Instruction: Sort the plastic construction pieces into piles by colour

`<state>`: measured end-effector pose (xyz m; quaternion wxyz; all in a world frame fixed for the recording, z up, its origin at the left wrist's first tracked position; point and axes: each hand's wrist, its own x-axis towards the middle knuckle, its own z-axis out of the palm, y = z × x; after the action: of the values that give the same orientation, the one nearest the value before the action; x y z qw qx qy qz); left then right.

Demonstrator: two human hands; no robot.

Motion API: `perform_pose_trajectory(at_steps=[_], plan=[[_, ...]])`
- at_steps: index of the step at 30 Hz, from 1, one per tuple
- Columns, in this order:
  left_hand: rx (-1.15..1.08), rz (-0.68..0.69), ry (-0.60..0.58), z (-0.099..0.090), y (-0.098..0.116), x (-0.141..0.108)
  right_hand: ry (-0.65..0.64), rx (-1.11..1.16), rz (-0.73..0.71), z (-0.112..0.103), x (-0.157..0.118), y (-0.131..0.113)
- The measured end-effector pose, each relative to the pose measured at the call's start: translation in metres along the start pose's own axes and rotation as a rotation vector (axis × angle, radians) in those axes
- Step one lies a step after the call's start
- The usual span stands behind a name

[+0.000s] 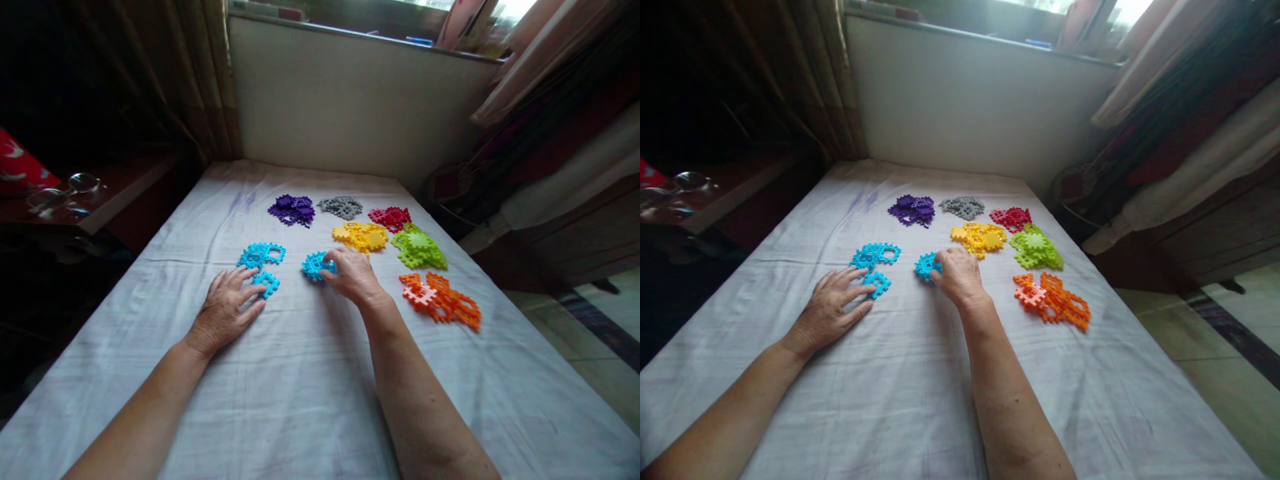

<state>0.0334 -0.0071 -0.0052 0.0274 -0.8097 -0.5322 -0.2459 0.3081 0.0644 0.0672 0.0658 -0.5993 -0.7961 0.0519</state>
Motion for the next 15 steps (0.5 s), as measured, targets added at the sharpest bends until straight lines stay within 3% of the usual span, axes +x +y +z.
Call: perform_pose_trajectory(at_steps=[7,13,15], plan=[[-0.102,0.086,-0.067,-0.001,0.007,0.002,0.022,0.034,-0.068,-0.009,-0.004,-0.013],[-0.217,0.066,-0.029,0.002,0.013,0.001,-0.127,0.111,-0.459,0.002,-0.012,-0.051],[-0.237,0.050,0.005,0.001,0.012,0.001,-0.149,0.088,-0.524,0.008,-0.015,-0.059]])
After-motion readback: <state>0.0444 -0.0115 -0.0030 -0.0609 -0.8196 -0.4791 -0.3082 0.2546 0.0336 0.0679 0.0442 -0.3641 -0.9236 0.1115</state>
